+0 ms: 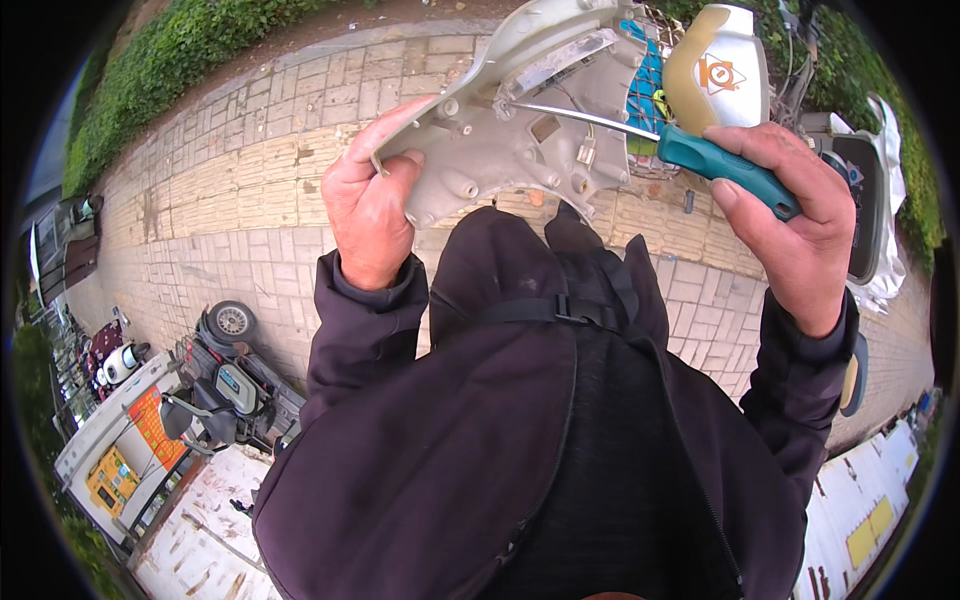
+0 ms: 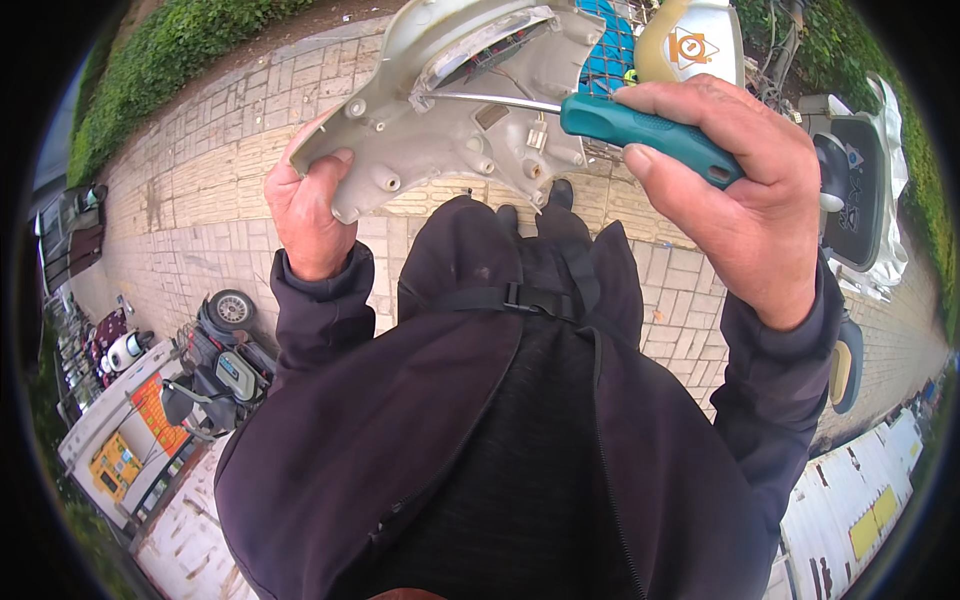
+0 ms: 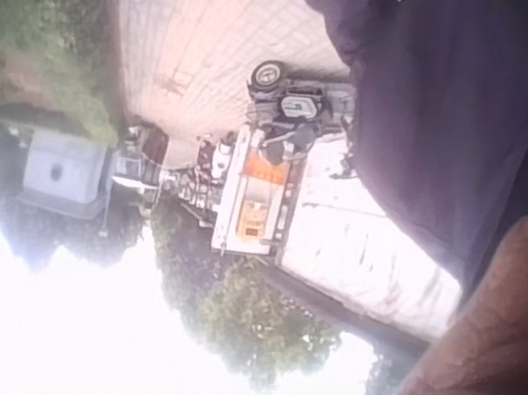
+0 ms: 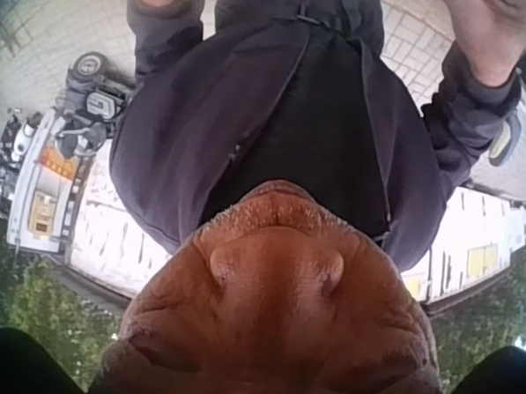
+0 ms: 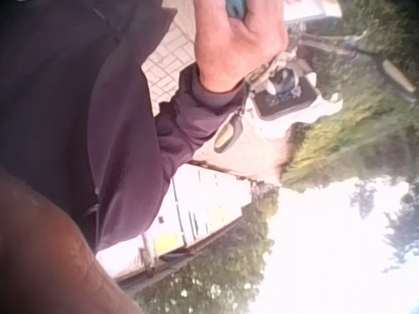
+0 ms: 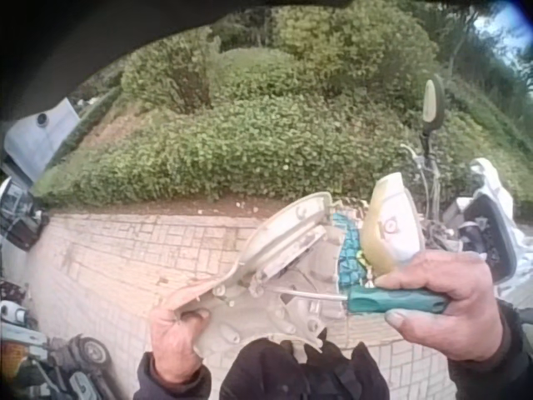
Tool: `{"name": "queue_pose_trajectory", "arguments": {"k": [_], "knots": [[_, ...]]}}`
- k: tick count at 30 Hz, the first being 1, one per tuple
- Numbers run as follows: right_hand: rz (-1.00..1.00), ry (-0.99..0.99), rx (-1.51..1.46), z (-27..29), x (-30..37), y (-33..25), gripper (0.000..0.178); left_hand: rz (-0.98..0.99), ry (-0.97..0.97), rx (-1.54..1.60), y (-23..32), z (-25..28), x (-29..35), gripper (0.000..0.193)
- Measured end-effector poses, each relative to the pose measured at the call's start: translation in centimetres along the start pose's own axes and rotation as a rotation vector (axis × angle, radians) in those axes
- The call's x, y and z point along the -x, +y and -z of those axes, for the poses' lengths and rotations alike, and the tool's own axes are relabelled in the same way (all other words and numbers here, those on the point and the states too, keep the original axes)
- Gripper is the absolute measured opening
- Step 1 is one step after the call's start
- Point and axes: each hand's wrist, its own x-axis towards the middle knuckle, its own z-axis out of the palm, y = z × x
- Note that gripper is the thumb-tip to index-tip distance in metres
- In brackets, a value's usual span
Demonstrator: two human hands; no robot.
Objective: The person removes the scooter dashboard cover, disconnects wiring, and uses a screwdriver to adjust internal components. The person then reattaches the cover and secures it.
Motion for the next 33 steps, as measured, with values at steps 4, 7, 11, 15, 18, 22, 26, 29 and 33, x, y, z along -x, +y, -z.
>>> {"name": "queue_pose_trajectory", "arguments": {"k": [4,7,11,15,18,22,26,29,33], "knots": [[0.01,-0.022,0.01,0.2,0.1,0.4,0.029,0.008,-0.013,-0.003,-0.1,-0.1,0.0,0.048],[0.012,-0.029,0.017,0.4,0.3,0.8,0.029,-0.012,-0.027,-0.016,-0.2,-0.1,0.0,0.048],[-0.02,-0.042,-0.011,0.4,0.4,0.8,0.029,-0.036,-0.054,-0.055,-0.2,-0.1,0.1,0.049],[-0.005,-0.088,-0.022,0.8,0.1,-0.1,0.031,-0.026,-0.07,-0.085,-0.1,-0.1,0.1,0.051],[0.171,-0.15,0.117,1.6,-0.4,-1.2,0.034,-0.043,-0.102,-0.12,-0.1,-0.3,0.1,0.052],[0.164,-0.194,0.124,2.1,-1.1,-1.9,0.031,-0.063,-0.148,-0.122,0.1,-0.6,-0.1,0.053],[-0.315,-0.291,-0.114,2.1,-1.4,-1.7,0.028,-0.053,-0.144,-0.133,0.4,-0.8,0.0,0.052],[-0.135,-0.363,0.053,2.5,-1.5,-1.1,0.031,-0.063,-0.118,-0.164,0.5,-0.7,-0.1,0.052],[0.245,-0.318,0.199,2.4,-1.8,-0.3,0.03,-0.035,-0.118,-0.129,0.8,-0.6,-0.2,0.052]]}}
